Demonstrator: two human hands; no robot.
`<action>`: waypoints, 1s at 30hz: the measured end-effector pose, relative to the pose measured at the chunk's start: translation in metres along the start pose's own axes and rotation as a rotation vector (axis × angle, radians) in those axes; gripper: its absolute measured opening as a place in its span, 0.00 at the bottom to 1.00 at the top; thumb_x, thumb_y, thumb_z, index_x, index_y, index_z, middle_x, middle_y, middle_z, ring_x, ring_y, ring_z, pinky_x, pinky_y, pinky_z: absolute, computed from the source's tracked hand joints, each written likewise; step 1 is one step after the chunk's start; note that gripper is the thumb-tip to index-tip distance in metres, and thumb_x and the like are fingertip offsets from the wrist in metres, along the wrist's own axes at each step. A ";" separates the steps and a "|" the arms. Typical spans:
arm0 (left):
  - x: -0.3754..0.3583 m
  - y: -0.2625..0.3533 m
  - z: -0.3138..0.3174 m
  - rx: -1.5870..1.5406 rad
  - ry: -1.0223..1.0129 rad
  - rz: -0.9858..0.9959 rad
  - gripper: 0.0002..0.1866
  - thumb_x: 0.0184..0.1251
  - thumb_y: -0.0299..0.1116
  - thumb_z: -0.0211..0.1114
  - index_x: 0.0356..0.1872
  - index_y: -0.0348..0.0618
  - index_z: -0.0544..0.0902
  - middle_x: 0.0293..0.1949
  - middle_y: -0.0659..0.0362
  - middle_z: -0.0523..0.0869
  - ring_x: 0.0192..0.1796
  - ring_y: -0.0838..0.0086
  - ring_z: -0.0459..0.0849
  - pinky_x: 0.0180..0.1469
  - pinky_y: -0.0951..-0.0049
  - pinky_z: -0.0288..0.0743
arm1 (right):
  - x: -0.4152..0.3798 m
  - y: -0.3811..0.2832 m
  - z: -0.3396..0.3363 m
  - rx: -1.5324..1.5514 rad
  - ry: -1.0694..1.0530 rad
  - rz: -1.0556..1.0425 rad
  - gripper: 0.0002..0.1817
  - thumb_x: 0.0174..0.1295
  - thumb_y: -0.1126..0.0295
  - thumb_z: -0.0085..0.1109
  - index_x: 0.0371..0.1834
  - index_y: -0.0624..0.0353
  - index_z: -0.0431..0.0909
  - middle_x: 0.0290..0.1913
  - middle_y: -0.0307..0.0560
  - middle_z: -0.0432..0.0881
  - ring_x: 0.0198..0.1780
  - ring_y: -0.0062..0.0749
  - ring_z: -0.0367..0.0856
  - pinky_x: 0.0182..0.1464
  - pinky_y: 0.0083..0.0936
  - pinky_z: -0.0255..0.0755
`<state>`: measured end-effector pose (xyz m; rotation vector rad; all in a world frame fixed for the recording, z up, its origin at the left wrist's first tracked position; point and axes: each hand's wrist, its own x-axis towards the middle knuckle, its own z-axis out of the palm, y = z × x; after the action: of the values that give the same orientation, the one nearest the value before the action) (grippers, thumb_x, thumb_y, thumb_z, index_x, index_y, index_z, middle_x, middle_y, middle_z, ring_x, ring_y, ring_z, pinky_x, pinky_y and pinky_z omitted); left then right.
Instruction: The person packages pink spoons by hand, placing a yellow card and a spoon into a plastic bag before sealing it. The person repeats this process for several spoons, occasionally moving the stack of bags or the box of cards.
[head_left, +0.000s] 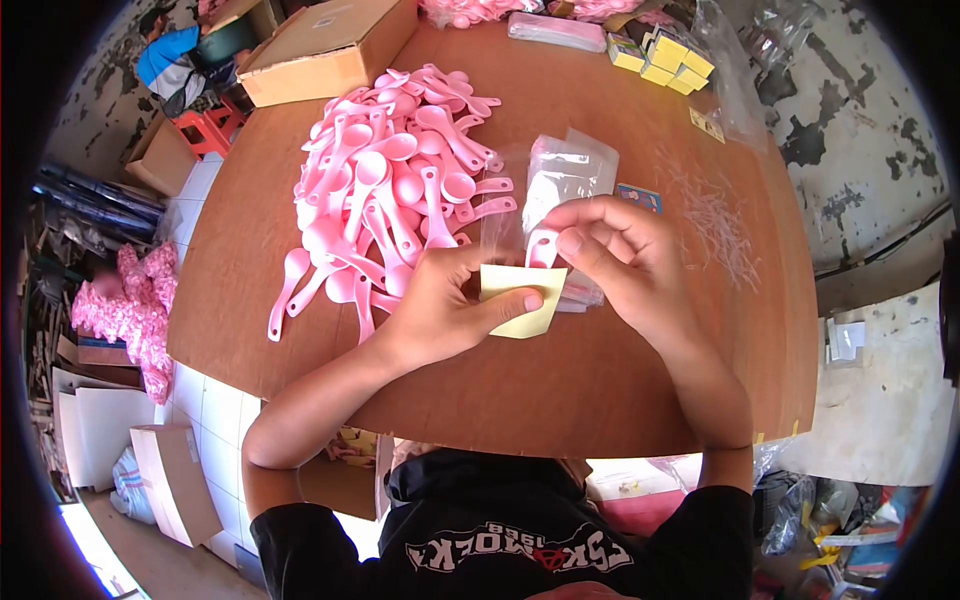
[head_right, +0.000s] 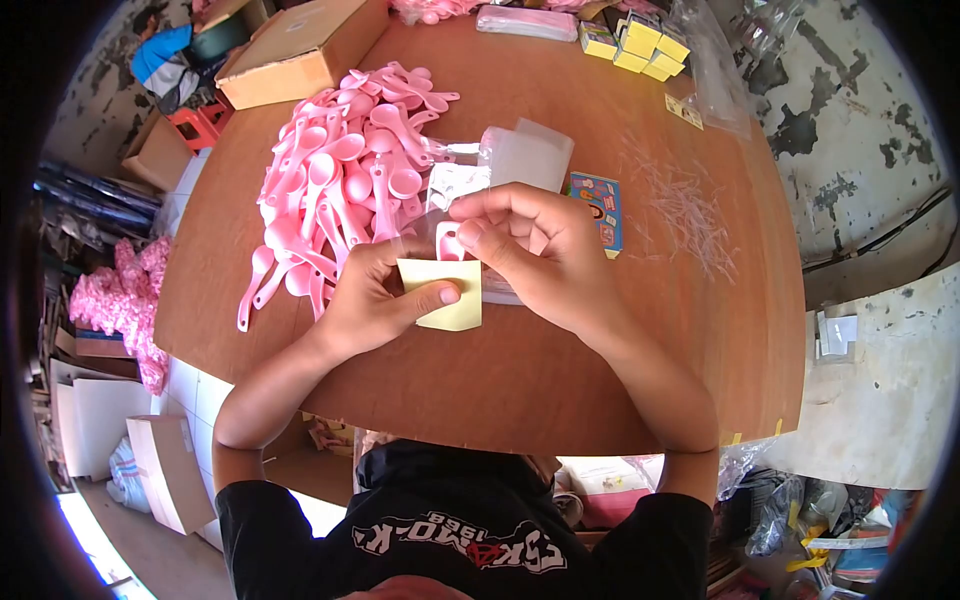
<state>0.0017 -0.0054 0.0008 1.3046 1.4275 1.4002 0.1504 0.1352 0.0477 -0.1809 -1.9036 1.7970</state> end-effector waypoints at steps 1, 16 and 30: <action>0.000 -0.001 0.000 0.001 0.000 0.000 0.17 0.62 0.29 0.72 0.49 0.31 0.82 0.40 0.56 0.87 0.41 0.81 0.83 0.41 0.78 0.81 | 0.000 0.001 0.000 0.000 0.000 -0.001 0.08 0.68 0.77 0.58 0.46 0.71 0.79 0.42 0.47 0.84 0.44 0.23 0.83 0.47 0.20 0.80; 0.003 -0.003 -0.017 -0.217 0.261 0.237 0.10 0.70 0.27 0.64 0.48 0.35 0.84 0.38 0.57 0.89 0.41 0.81 0.85 0.42 0.79 0.81 | 0.003 0.019 -0.004 0.007 -0.018 0.062 0.09 0.67 0.75 0.60 0.46 0.69 0.80 0.41 0.45 0.84 0.42 0.22 0.84 0.41 0.18 0.80; -0.001 -0.003 -0.023 -0.369 0.163 0.254 0.09 0.70 0.23 0.61 0.48 0.36 0.85 0.42 0.54 0.88 0.38 0.75 0.88 0.37 0.77 0.85 | 0.004 0.024 -0.020 0.035 -0.160 -0.076 0.08 0.64 0.84 0.54 0.38 0.66 0.84 0.39 0.43 0.85 0.38 0.19 0.80 0.39 0.17 0.74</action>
<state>-0.0212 -0.0110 0.0012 1.1791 1.0592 1.8732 0.1496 0.1576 0.0252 0.0492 -1.9581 1.8399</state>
